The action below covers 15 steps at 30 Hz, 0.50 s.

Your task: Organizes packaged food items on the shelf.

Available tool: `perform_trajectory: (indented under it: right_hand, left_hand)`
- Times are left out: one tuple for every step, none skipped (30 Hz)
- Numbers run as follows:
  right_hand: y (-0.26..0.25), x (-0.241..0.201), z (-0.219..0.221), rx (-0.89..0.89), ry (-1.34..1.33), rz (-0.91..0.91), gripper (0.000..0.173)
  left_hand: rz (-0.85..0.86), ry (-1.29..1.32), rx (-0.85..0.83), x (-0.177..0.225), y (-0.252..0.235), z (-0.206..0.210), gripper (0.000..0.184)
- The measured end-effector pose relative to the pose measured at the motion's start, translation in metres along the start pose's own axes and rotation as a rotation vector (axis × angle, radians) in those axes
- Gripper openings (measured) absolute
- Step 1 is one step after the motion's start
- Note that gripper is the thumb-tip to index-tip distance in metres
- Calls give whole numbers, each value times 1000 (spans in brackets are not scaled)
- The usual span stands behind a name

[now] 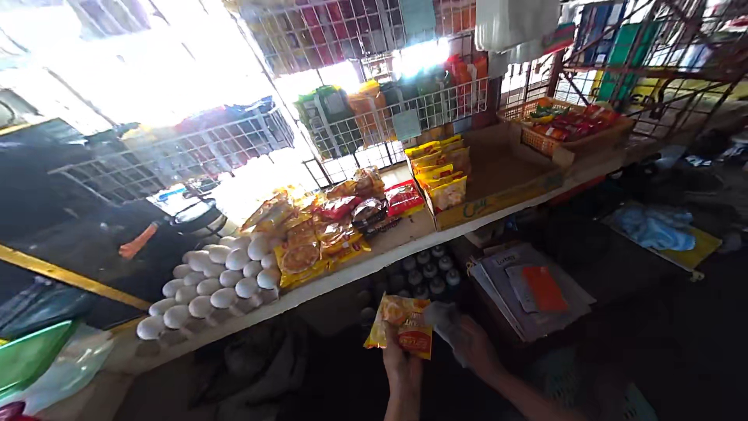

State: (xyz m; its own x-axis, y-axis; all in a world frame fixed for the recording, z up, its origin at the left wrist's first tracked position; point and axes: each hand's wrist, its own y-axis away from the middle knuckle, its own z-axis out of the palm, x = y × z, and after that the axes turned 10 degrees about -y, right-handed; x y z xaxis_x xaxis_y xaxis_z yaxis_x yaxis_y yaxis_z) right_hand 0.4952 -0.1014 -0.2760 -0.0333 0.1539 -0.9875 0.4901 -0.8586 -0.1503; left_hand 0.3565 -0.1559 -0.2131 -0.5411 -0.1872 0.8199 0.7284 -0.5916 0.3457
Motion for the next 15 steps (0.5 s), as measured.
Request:
perform_trajectory:
  right_hand:
    - [-4,-7,-7,95,-195,210,36]
    - [-9,-15,-10,142,-395,329,42]
    - [-11,-25,-11,122,-557,367,47]
    - [-13,-37,-7,80,-654,346,51]
    - [-15,-48,-1,68,-689,295,50]
    - [-19,-59,5,91,-677,220,45]
    - [-26,-69,8,126,-600,144,42]
    - [-32,-75,8,154,-459,65,40]
    - [-37,-80,6,150,-286,-13,40]
    - [-40,-83,2,113,-121,-96,40]
    - [-43,-84,0,70,8,-194,36]
    - [-45,-82,0,28,103,-308,31]
    - [-46,-80,0,-16,171,-423,27]
    - [-46,-74,1,-46,229,-550,22]
    - [-45,-69,4,-84,272,-656,16]
  left_hand:
    - [20,-3,-27,5,2,4,40]
    - [28,-5,-74,6,6,7,38]
    - [27,0,-128,4,9,9,37]
    - [20,11,-181,0,13,12,37]
    - [8,23,-219,-5,17,16,37]
    - [-7,29,-249,-9,18,19,37]
    - [-19,39,-271,-12,17,20,38]
    - [-27,44,-289,-15,12,18,38]
    - [-38,30,-294,-17,8,14,38]
    - [-65,2,-277,-17,6,11,38]
    - [-108,-37,-228,-15,6,9,39]
    - [-158,-80,-181,-11,7,6,43]
    - [-212,-109,-161,-7,8,1,51]
    - [-262,-125,-171,-2,9,-4,60]
    - [-299,-107,-222,4,12,-10,70]
